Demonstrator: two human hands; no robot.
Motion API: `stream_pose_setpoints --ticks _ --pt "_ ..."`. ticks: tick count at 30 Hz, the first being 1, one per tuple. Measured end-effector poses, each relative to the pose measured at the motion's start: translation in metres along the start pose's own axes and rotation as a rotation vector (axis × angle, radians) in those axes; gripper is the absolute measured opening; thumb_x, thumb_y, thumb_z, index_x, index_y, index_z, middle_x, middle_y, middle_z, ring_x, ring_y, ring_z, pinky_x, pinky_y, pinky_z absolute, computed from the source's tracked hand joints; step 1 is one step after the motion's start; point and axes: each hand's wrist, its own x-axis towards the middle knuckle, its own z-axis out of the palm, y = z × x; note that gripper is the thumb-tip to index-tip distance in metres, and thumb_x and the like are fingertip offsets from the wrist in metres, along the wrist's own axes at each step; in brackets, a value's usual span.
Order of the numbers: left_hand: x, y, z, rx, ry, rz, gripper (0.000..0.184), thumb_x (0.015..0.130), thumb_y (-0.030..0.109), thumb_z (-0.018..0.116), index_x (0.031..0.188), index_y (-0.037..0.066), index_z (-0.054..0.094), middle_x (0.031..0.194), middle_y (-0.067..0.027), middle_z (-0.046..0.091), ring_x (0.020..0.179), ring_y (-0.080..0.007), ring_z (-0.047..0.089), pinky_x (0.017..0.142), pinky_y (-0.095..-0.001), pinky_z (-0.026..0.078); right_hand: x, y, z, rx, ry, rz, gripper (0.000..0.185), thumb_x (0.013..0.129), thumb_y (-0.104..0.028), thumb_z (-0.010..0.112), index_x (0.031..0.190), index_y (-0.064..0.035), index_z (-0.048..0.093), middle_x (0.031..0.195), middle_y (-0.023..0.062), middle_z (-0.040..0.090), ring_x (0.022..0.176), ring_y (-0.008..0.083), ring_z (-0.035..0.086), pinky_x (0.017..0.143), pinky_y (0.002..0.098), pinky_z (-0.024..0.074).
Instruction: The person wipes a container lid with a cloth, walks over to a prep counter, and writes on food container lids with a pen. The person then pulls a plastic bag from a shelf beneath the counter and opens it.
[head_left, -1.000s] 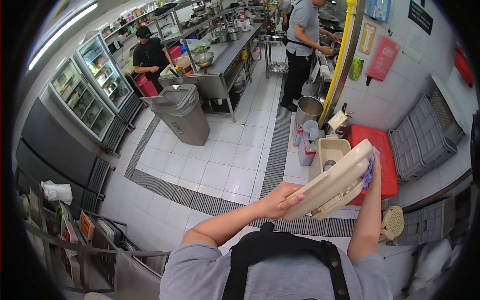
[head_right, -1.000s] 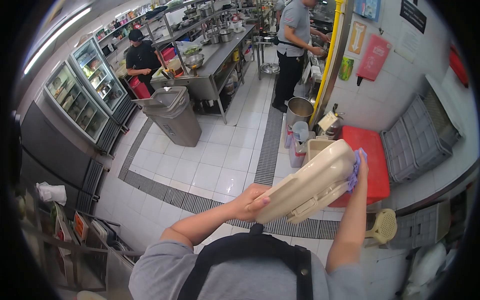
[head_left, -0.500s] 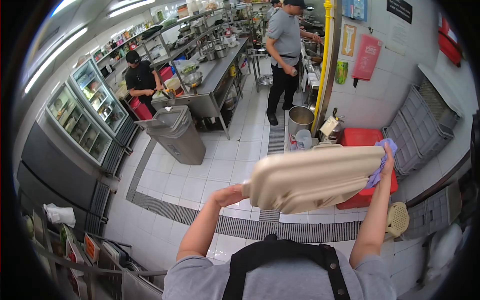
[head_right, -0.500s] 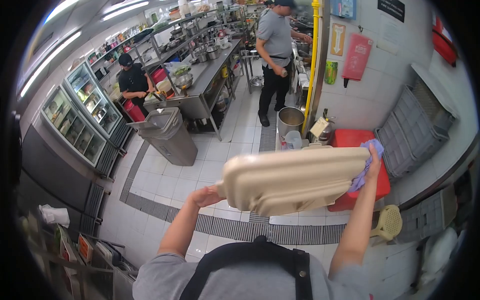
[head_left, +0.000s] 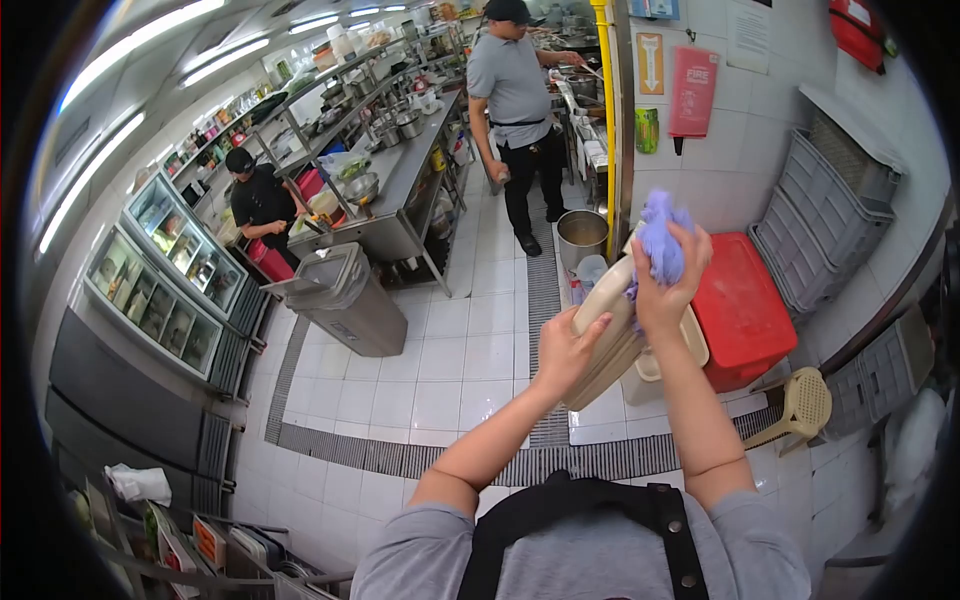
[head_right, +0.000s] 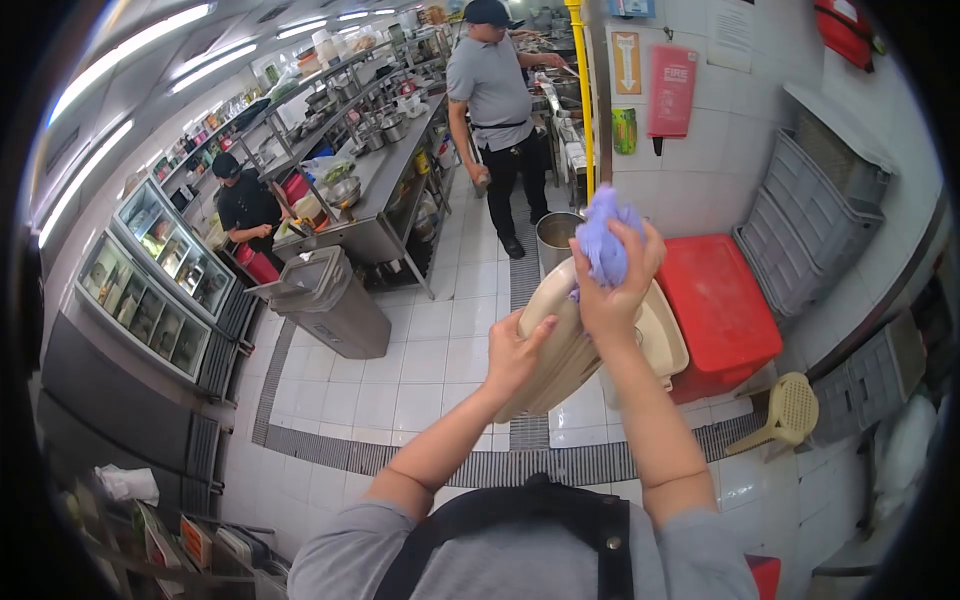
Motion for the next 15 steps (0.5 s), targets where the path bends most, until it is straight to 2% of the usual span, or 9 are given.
stream_pose_setpoints --ticks 3,6,9,10,13,15 --pt "-0.006 -0.003 0.014 -0.102 0.113 -0.045 0.046 0.097 0.039 0.055 0.097 -0.005 0.067 0.068 -0.0062 0.063 0.064 -0.0116 0.056 0.060 -0.0310 0.048 -0.061 -0.006 -0.008 0.085 -0.132 0.297 0.051 0.079 -0.017 0.075 0.123 -0.0095 0.050 0.125 0.0192 0.044 0.119 0.0388 0.039 0.099 0.0468 0.0320" --pt "-0.016 -0.027 0.030 -0.266 0.176 -0.052 0.052 0.101 0.039 0.046 0.077 -0.004 0.061 0.059 -0.0037 0.054 0.057 -0.0105 0.047 0.051 -0.0323 0.039 -0.088 -0.032 -0.034 -0.031 -0.334 0.130 0.049 0.083 -0.019 0.071 0.125 -0.0111 0.047 0.122 0.0195 0.046 0.115 0.0382 0.043 0.099 0.0479 0.0326" --pt "-0.037 -0.022 0.035 -0.195 0.151 -0.077 0.055 0.103 0.036 0.040 0.063 0.000 0.047 0.053 -0.0008 0.045 0.054 -0.0098 0.038 0.047 -0.0347 0.029 -0.071 0.015 -0.032 0.013 -0.271 0.358 0.047 0.087 -0.030 0.066 0.122 -0.0059 0.046 0.127 0.0208 0.042 0.118 0.0388 0.041 0.101 0.0507 0.0307" --pt "-0.041 -0.022 0.039 -0.143 0.215 -0.050 0.058 0.104 0.040 0.037 0.060 0.003 0.039 0.053 0.0007 0.038 0.053 -0.0095 0.033 0.047 -0.0368 0.022 -0.058 0.045 -0.027 -0.056 -0.226 0.475 0.050 0.085 -0.029 0.069 0.123 -0.0072 0.046 0.124 0.0215 0.043 0.117 0.0402 0.042 0.100 0.0522 0.0326" --pt "-0.057 -0.013 0.023 -0.078 0.114 -0.009 0.063 0.103 0.047 0.035 0.061 0.000 0.042 0.055 0.0012 0.040 0.055 -0.0085 0.034 0.047 -0.0347 0.025 -0.015 0.122 -0.029 -0.410 -0.182 0.899 0.055 0.082 -0.030 0.071 0.125 -0.0071 0.046 0.120 0.0230 0.046 0.116 0.0428 0.045 0.099 0.0533 0.0364" --pt "-0.060 -0.021 0.019 -0.093 0.097 0.037 0.065 0.102 0.050 0.035 0.062 0.000 0.044 0.056 0.0016 0.042 0.056 -0.0080 0.034 0.048 -0.0333 0.026 -0.042 0.153 -0.023 -0.349 -0.084 0.817 0.052 0.082 -0.029 0.070 0.124 -0.0076 0.048 0.119 0.0222 0.047 0.116 0.0424 0.046 0.099 0.0520 0.0371"
